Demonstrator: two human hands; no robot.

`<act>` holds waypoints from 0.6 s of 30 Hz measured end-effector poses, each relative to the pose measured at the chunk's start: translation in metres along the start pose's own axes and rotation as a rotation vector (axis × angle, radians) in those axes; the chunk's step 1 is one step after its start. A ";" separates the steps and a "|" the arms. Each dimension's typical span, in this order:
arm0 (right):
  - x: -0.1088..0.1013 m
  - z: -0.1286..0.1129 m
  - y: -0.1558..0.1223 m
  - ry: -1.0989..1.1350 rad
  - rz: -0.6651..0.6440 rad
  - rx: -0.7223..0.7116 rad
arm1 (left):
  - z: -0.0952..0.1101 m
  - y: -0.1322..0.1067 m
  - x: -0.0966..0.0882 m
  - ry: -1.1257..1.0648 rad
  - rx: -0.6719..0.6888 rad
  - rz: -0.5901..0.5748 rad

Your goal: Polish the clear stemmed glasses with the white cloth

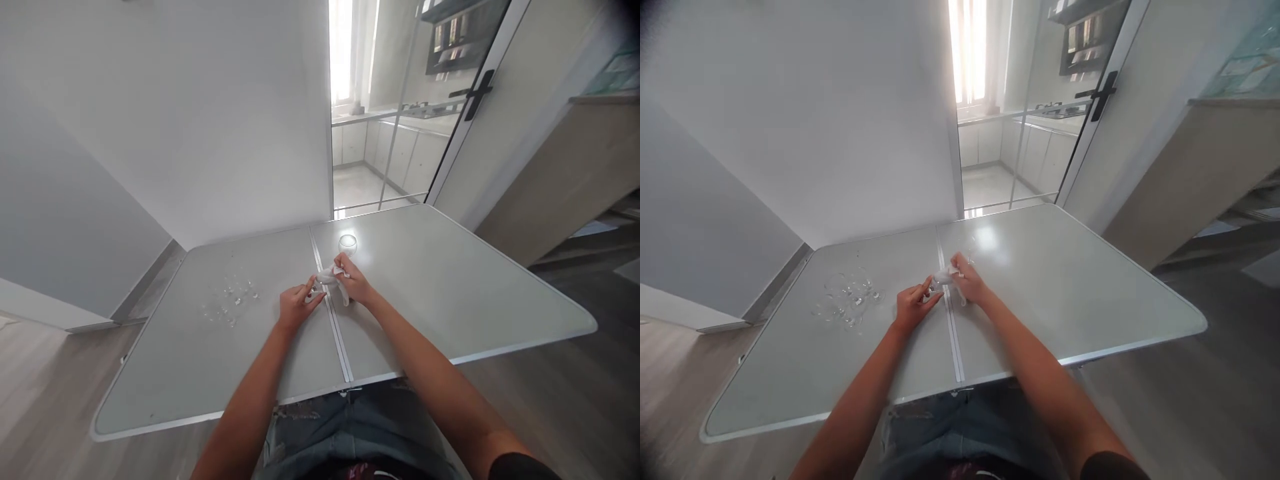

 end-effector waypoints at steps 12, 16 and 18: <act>0.002 0.004 -0.002 -0.117 -0.083 -0.117 | -0.009 0.001 0.000 -0.023 0.039 0.040; 0.001 0.002 -0.001 -0.137 -0.259 -0.112 | -0.007 0.000 0.000 -0.020 0.065 0.045; -0.002 0.000 0.000 -0.051 -0.195 -0.082 | -0.005 0.000 0.001 -0.033 0.075 0.037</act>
Point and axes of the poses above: each hand's wrist, its own y-axis towards the middle knuckle, its own x-axis out of the palm, z = x × y, the point moved 1 cm from there along y, towards the middle knuckle, and after that the axes turned 8 degrees about -x, right-handed, at the moved point
